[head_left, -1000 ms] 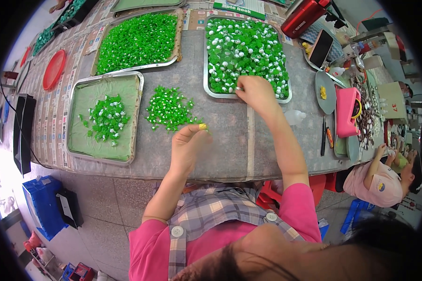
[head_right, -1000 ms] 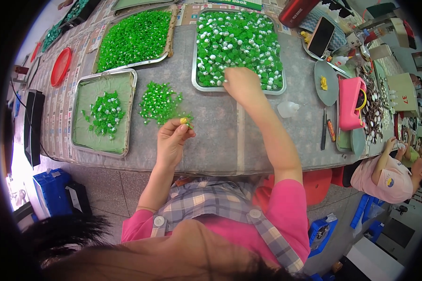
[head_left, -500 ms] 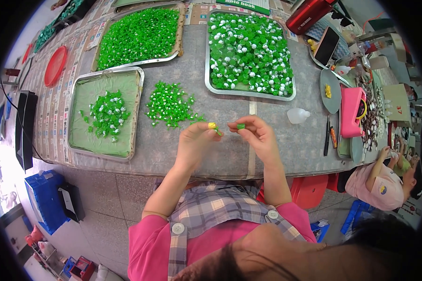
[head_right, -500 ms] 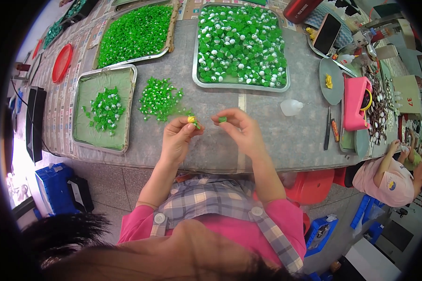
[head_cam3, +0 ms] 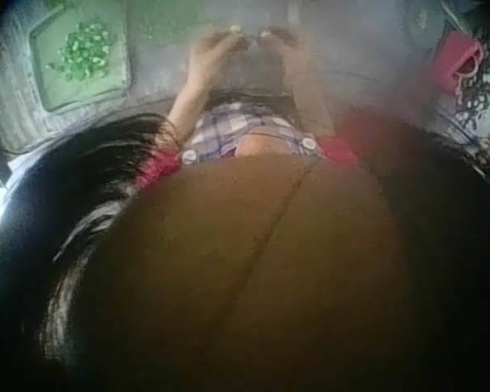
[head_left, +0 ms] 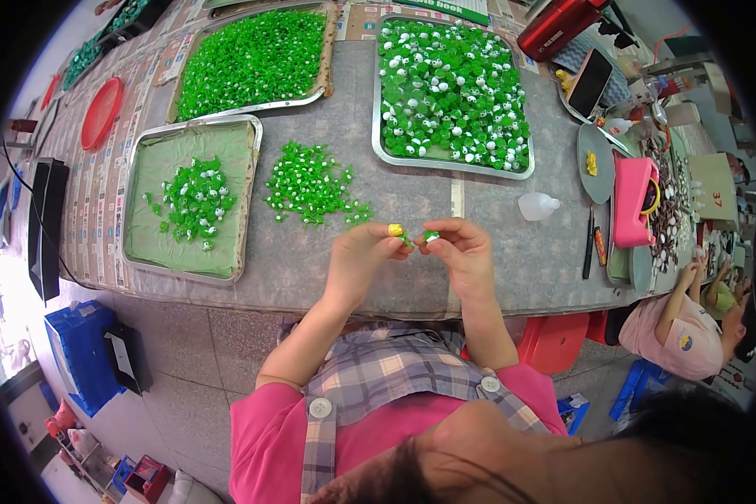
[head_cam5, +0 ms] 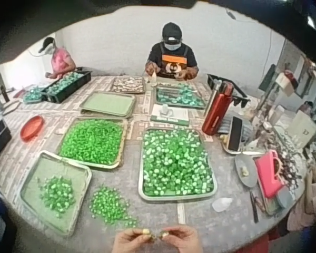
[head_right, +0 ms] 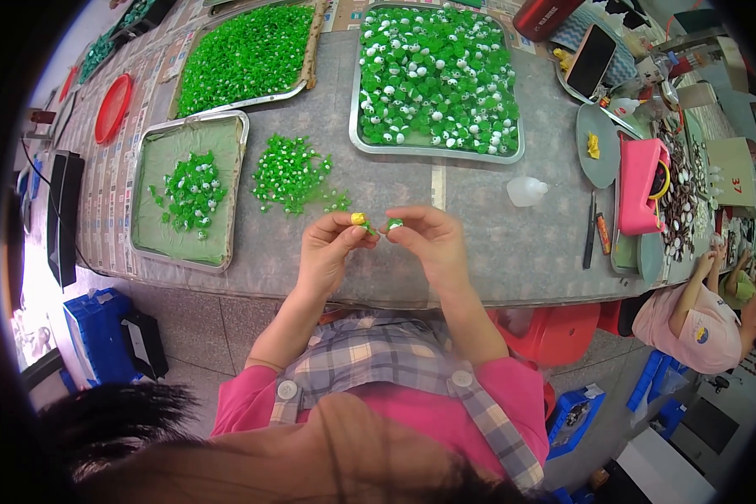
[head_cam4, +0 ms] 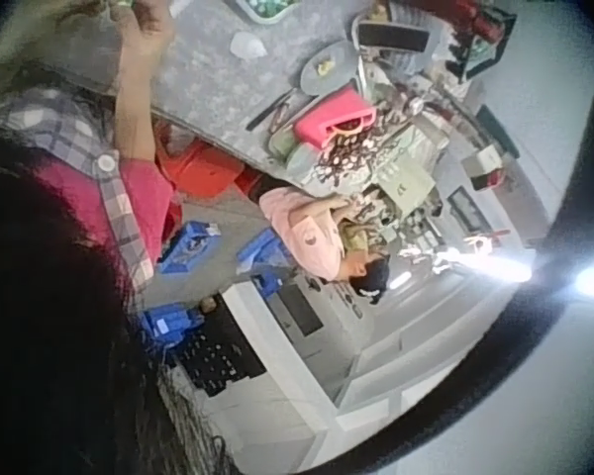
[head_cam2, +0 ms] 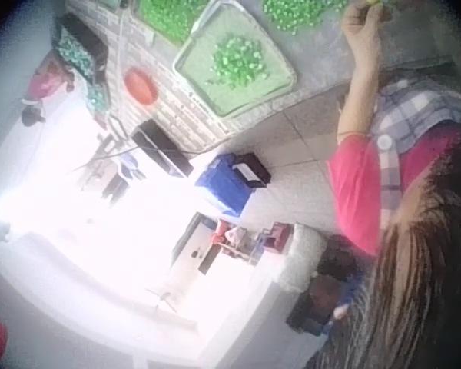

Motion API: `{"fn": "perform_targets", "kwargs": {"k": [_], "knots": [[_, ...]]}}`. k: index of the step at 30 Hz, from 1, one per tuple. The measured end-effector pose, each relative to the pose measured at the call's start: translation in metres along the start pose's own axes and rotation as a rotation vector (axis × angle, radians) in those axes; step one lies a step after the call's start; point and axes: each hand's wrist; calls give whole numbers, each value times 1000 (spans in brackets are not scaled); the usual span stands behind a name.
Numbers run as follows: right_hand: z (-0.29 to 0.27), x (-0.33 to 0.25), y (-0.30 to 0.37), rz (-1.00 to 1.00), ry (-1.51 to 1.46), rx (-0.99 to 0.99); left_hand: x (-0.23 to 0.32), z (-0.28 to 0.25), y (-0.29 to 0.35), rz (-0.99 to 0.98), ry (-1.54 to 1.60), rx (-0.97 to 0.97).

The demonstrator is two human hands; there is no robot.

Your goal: Assembling small green and white plastic toy components using glue.

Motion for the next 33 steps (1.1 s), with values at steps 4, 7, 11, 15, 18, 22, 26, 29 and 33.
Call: {"fn": "perform_targets", "kwargs": {"k": [4, 7, 11, 15, 18, 22, 26, 29, 33], "knots": [[12, -5, 6, -250, 319, 90, -1, 2, 0, 85, -32, 34], [13, -5, 6, -388, 530, 116, -6, -1, 0, 174, -175, 53], [16, -8, 7, -492, 696, 132, -7, 0, 0, 219, -198, 56], [16, -5, 7, -518, 699, 140, -7, 1, 1, 280, -304, 76], [15, -3, 7, -571, 729, 129, -9, 3, 2, 331, -333, 92], [14, -7, 11, -448, 651, 107, -5, 7, 3, 436, -412, 146], [11, -8, 12, -272, 507, 69, 0, 5, 3, 449, -472, 98], [12, -12, 14, -310, 614, 48, 3, 7, 4, 433, -515, 104], [12, -12, 15, -282, 483, 70, 3, 6, 4, 468, -499, 50]]}}
Point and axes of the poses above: each hand's wrist, its own y-axis away from the middle knuckle, its own z-axis out of the palm, x = y × z, and after that the axes turned 8 degrees about x, right-handed
